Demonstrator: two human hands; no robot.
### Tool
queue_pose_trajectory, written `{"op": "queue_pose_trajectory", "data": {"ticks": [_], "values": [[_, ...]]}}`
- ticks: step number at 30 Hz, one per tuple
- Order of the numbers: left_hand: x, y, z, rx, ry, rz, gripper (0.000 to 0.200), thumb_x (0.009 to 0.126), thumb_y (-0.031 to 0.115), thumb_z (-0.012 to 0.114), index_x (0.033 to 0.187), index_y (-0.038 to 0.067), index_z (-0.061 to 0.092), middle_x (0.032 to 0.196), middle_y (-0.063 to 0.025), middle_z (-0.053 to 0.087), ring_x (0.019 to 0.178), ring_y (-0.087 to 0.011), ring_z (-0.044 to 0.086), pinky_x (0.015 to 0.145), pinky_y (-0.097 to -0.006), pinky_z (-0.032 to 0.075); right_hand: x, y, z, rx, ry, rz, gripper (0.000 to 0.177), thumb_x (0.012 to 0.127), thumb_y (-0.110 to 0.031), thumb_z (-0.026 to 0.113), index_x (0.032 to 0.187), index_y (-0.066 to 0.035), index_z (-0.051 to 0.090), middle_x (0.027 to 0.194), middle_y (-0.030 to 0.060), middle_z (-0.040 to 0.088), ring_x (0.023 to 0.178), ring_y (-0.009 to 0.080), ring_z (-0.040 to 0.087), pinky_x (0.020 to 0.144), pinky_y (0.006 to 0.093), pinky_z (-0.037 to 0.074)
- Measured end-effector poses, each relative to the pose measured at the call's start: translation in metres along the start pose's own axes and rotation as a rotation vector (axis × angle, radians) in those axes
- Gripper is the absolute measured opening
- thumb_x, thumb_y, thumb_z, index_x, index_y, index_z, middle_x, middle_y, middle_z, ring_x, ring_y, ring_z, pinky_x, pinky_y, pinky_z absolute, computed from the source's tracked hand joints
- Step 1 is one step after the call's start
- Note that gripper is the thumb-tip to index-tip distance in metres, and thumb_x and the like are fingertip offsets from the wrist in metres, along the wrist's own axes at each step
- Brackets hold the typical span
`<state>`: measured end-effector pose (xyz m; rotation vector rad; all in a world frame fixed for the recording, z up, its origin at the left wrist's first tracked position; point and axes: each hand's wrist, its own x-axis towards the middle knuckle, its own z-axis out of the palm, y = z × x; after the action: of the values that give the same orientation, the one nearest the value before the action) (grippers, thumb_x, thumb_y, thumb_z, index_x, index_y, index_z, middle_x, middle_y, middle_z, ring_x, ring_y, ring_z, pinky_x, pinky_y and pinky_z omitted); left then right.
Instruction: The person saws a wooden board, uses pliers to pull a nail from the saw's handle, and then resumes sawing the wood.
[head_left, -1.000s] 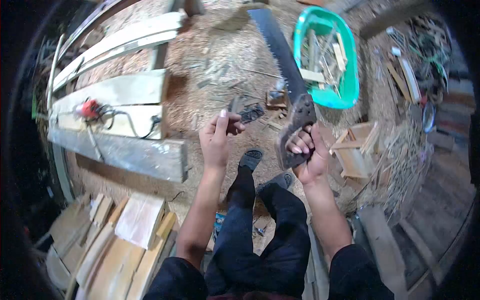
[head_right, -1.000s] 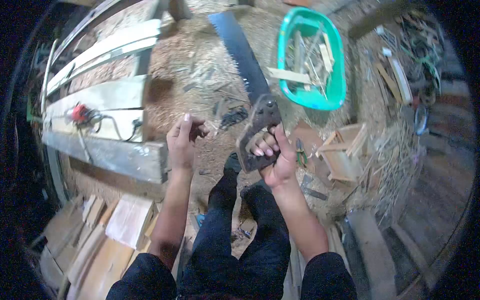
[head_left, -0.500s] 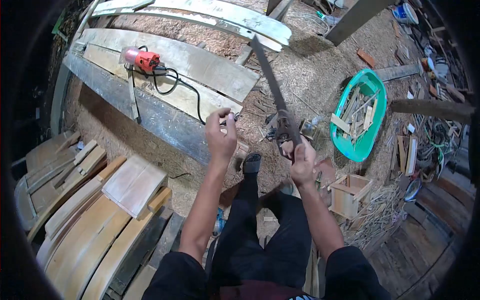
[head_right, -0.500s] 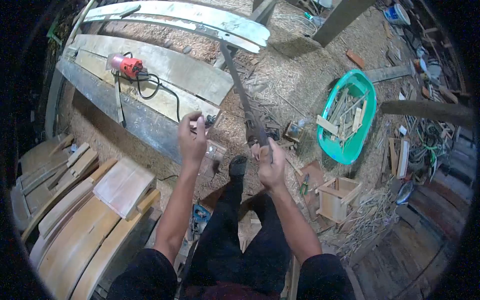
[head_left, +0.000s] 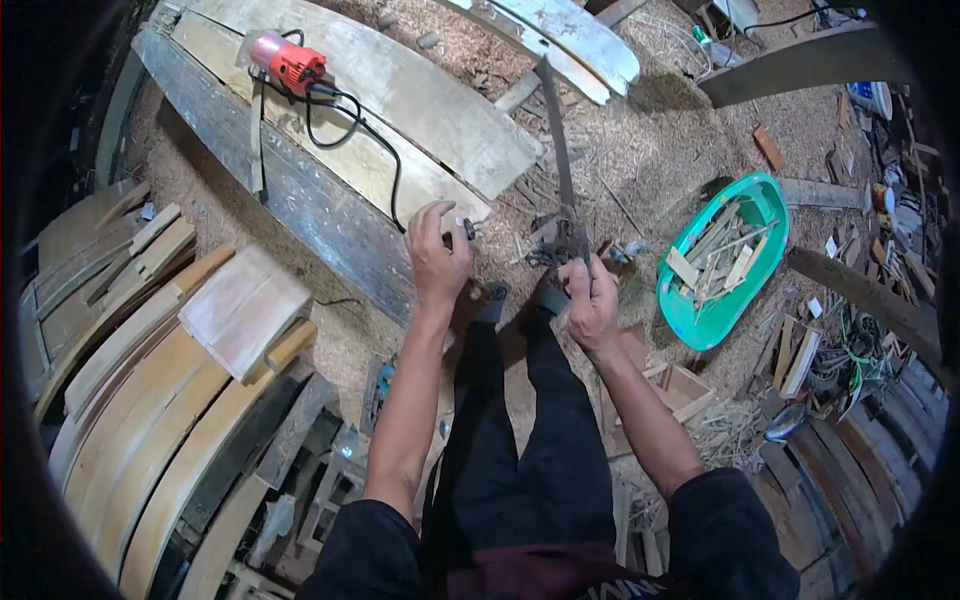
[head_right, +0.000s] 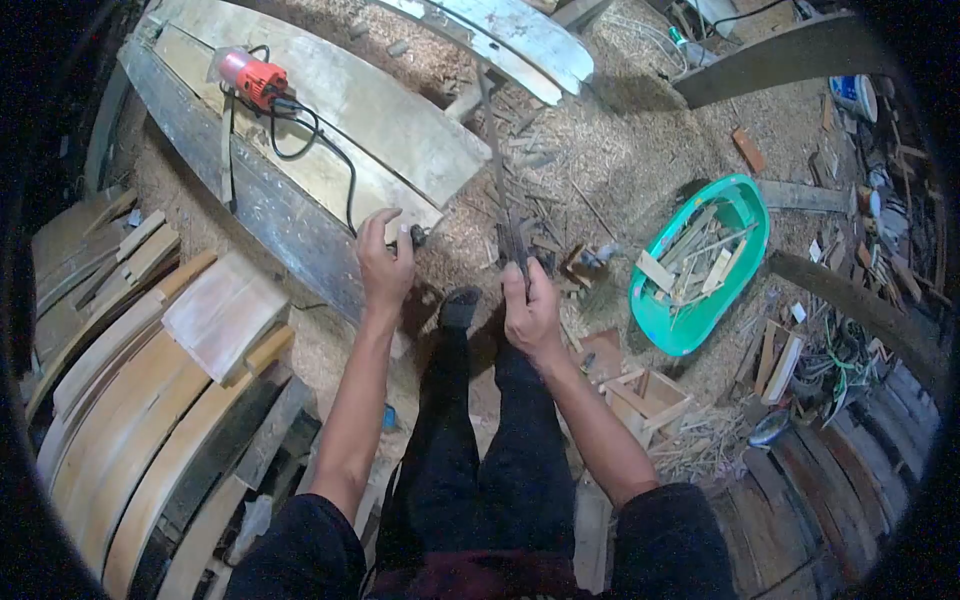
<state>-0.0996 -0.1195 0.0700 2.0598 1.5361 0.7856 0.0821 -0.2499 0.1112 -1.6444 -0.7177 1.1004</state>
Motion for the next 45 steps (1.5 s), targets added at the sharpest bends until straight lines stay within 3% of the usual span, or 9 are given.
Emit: {"op": "queue_pose_trajectory", "data": {"ticks": [9,11,21,25,27,30,36,42,45], "values": [[-0.057,0.077,0.017,-0.242,-0.158,0.048,0.017,0.088,0.003,0.058,0.104,-0.001,0.064,0.104,-0.0170,0.065,0.101,-0.0329,0.061,0.091,-0.0403,0.046,-0.049,0.023,-0.023,0.135,0.211,0.198,0.032,0.097,-0.034,0.061,0.098,-0.002,0.059,0.079,-0.0004,0.053,0.073,0.0091,0.047,0.065,0.0274,0.042],[-0.070,0.090,0.023,-0.286,-0.233,0.036,0.016,0.090,0.003,0.058,0.105,-0.001,0.064,0.104,-0.0153,0.065,0.101,-0.0300,0.061,0.092,-0.0385,0.046,-0.059,0.031,-0.033,0.017,0.333,0.090,0.032,0.097,-0.034,0.061,0.099,-0.002,0.060,0.075,0.0016,0.054,0.071,0.0098,0.047,0.064,0.0285,0.043],[-0.172,0.123,0.076,-0.329,-0.767,0.397,0.015,0.088,0.003,0.061,0.102,0.001,0.065,0.103,-0.0161,0.065,0.100,-0.0340,0.061,0.091,-0.0413,0.046,-0.201,0.123,-0.068,0.121,0.852,0.211,0.037,0.096,-0.036,0.062,0.086,-0.001,0.055,0.066,0.0043,0.053,0.063,0.0118,0.047,0.058,0.0317,0.041],[-0.244,0.097,0.141,-0.297,-0.973,0.561,0.017,0.085,0.002,0.062,0.101,0.002,0.064,0.101,-0.0157,0.064,0.099,-0.0358,0.059,0.089,-0.0434,0.045,-0.266,0.199,-0.069,0.325,0.983,0.226,0.034,0.097,-0.035,0.061,0.093,-0.001,0.060,0.075,0.0017,0.056,0.071,0.0104,0.051,0.064,0.0274,0.042],[-0.287,0.063,0.191,-0.168,-1.088,0.673,0.022,0.087,0.010,0.062,0.108,0.004,0.062,0.107,-0.0167,0.062,0.105,-0.0363,0.057,0.093,-0.0454,0.042,-0.293,0.243,-0.070,0.515,0.988,0.331,0.035,0.098,-0.036,0.058,0.100,0.000,0.062,0.081,-0.0012,0.058,0.075,0.0115,0.053,0.068,0.0275,0.044],[-0.349,0.004,0.287,0.084,-1.213,0.864,0.041,0.085,0.016,0.063,0.123,0.005,0.054,0.121,-0.0184,0.056,0.115,-0.0375,0.051,0.096,-0.0498,0.039,-0.316,0.326,-0.073,0.442,1.014,0.345,0.034,0.098,-0.034,0.059,0.102,0.000,0.061,0.078,0.0009,0.057,0.073,0.0111,0.052,0.067,0.0286,0.045],[-0.443,-0.090,0.464,0.115,-1.051,1.191,0.051,0.090,0.020,0.059,0.137,0.005,0.045,0.135,-0.0176,0.051,0.127,-0.0356,0.047,0.105,-0.0504,0.036,-0.319,0.500,-0.070,0.217,1.123,0.295,0.031,0.096,-0.032,0.061,0.097,-0.001,0.060,0.071,0.0040,0.056,0.066,0.0123,0.052,0.061,0.0306,0.044],[-0.473,-0.100,0.516,0.203,-1.178,1.358,0.046,0.088,0.012,0.059,0.134,0.009,0.049,0.124,-0.0143,0.059,0.116,-0.0347,0.056,0.101,-0.0506,0.041,-0.311,0.588,-0.064,0.105,1.228,0.218,0.030,0.096,-0.030,0.063,0.086,-0.003,0.055,0.062,0.0008,0.051,0.057,0.0117,0.047,0.053,0.0318,0.041],[-0.467,-0.078,0.503,0.062,-1.264,1.051,0.041,0.091,0.014,0.059,0.131,0.013,0.051,0.115,-0.0183,0.063,0.097,-0.0346,0.065,0.083,-0.0451,0.053,-0.315,0.563,-0.077,0.186,1.220,0.227,0.028,0.096,-0.029,0.062,0.086,-0.004,0.056,0.065,-0.0019,0.051,0.059,0.0095,0.046,0.054,0.0289,0.040]]}}
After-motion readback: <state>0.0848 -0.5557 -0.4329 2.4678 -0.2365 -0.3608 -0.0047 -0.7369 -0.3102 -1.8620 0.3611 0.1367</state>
